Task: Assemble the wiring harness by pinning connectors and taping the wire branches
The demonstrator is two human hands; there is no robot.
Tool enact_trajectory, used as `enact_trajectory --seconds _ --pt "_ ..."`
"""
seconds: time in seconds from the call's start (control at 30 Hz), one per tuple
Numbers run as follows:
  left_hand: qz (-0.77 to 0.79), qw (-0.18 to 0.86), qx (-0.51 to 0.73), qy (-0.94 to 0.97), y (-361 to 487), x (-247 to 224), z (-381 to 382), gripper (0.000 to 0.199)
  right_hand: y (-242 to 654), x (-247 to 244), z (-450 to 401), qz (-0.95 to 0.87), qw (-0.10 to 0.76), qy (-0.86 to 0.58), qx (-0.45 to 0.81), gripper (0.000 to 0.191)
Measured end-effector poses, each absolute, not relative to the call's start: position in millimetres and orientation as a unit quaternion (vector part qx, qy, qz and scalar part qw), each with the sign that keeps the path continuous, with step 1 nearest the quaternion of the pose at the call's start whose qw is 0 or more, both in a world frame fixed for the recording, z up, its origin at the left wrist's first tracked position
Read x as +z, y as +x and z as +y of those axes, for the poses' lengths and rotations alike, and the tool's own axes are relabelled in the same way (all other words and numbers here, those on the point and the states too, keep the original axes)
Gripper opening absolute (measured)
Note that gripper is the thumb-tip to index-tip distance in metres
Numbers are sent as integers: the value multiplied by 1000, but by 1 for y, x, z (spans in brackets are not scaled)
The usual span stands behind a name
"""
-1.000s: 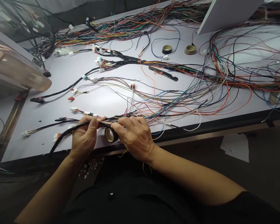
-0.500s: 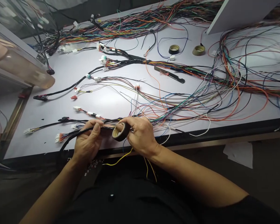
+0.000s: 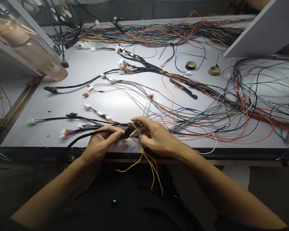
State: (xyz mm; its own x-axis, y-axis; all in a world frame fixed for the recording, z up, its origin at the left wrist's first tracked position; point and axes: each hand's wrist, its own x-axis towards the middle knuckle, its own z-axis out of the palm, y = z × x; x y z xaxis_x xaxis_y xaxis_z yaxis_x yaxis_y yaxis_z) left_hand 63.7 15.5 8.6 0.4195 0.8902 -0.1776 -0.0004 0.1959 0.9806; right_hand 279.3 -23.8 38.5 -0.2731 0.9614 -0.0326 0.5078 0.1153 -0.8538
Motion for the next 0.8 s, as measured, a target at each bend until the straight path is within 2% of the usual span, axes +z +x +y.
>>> enact_trajectory --seconds 0.07,0.17,0.2,0.27,0.33,0.37,0.53,0.8 --pt "413 655 350 527 65 7 15 16 285 52 -23 -756 222 -499 360 63" --pt "403 651 351 539 65 4 13 15 275 62 -19 -820 184 -501 206 71" --pt "401 647 353 545 65 3 13 15 269 62 -17 -831 176 -503 160 66" --pt "398 636 362 554 64 0 14 15 257 60 -13 -849 140 -496 112 46" --pt "389 624 367 569 63 -2 15 14 249 57 -11 -863 80 -486 113 26" --pt "382 619 365 581 63 -3 15 14 248 57 -10 -867 52 -482 118 23" --pt "362 610 340 618 62 0 16 15 254 67 -4 -881 -27 -458 120 19" --pt "360 609 330 625 59 -4 16 14 261 69 12 -881 -20 -443 168 18"
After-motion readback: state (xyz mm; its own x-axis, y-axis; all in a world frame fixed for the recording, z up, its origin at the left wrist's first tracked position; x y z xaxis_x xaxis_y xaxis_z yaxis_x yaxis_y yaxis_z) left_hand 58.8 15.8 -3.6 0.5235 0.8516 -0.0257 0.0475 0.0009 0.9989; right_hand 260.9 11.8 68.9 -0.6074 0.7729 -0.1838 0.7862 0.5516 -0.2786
